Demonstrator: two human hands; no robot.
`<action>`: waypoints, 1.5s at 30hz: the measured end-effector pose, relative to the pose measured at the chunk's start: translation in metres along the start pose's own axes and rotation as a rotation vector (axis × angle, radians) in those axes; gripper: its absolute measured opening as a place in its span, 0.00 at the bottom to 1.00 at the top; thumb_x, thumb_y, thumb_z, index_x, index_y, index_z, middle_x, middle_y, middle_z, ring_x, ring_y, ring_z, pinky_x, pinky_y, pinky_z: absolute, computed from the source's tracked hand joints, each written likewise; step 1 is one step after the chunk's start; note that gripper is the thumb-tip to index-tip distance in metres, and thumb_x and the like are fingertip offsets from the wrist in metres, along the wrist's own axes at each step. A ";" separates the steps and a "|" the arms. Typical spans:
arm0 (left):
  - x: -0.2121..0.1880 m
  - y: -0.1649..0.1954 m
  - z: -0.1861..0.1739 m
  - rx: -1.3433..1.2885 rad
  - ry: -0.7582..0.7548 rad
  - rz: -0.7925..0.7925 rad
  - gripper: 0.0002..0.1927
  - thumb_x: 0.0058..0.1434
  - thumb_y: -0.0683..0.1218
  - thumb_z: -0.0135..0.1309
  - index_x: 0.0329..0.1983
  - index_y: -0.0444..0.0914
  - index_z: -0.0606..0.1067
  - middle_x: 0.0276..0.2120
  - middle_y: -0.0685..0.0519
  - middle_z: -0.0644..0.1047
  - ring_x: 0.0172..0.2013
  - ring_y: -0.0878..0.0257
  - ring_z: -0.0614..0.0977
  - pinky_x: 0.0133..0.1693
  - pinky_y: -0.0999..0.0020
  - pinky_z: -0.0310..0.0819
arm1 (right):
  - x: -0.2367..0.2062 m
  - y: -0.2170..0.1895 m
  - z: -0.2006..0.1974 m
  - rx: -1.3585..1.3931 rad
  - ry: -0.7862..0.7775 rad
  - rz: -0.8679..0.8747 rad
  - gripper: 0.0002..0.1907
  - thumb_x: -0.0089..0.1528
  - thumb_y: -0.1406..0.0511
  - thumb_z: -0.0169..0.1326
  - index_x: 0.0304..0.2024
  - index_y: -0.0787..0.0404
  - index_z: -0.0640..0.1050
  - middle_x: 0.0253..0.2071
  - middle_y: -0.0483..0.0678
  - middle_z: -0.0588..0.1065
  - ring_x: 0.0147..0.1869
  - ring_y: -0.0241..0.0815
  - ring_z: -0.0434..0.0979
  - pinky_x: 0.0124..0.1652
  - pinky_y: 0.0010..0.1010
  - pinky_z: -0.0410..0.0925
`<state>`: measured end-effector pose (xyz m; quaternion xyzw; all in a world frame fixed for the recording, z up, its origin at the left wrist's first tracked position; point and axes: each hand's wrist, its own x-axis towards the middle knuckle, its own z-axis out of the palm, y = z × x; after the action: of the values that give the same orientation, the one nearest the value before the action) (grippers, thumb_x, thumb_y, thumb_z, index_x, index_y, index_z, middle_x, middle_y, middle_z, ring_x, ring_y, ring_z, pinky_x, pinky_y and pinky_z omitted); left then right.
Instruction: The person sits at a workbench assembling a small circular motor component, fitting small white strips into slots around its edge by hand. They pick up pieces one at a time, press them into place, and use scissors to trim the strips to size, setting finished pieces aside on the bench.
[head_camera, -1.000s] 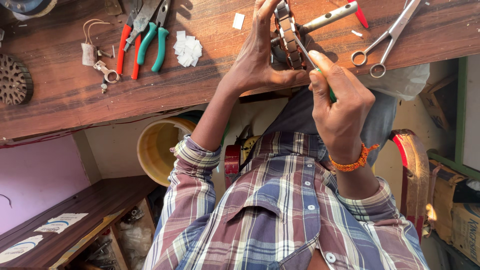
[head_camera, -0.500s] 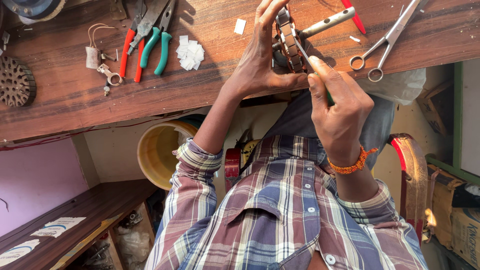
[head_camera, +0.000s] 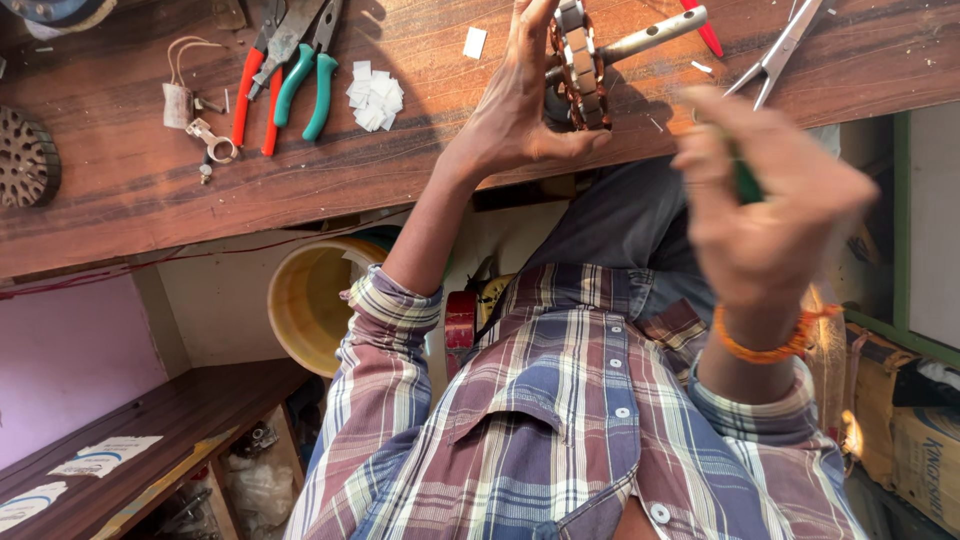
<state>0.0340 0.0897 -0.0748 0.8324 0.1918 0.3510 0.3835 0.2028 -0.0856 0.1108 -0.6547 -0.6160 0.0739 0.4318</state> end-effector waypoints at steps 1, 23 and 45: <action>-0.002 -0.001 0.002 0.058 0.014 0.015 0.67 0.57 0.61 0.79 0.78 0.47 0.36 0.72 0.37 0.50 0.72 0.39 0.60 0.73 0.47 0.69 | -0.003 0.003 -0.006 0.093 0.024 0.071 0.09 0.77 0.70 0.54 0.57 0.68 0.80 0.42 0.53 0.80 0.45 0.43 0.83 0.45 0.26 0.74; 0.003 0.024 0.036 0.242 0.362 -0.256 0.66 0.49 0.66 0.79 0.74 0.44 0.46 0.63 0.39 0.63 0.63 0.40 0.70 0.57 0.45 0.74 | -0.006 0.171 0.032 -0.179 0.127 0.043 0.19 0.62 0.79 0.61 0.55 0.68 0.77 0.52 0.54 0.72 0.51 0.47 0.76 0.47 0.36 0.70; -0.011 0.006 0.017 0.437 0.364 -0.122 0.42 0.58 0.50 0.72 0.70 0.42 0.61 0.62 0.42 0.66 0.62 0.43 0.68 0.61 0.49 0.65 | 0.007 0.106 0.096 0.163 -0.075 -0.246 0.20 0.65 0.78 0.64 0.58 0.68 0.74 0.53 0.55 0.76 0.57 0.49 0.80 0.53 0.37 0.74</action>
<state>0.0390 0.0703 -0.0829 0.8055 0.3782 0.4215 0.1749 0.2227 -0.0197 -0.0149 -0.5337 -0.6995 0.0946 0.4658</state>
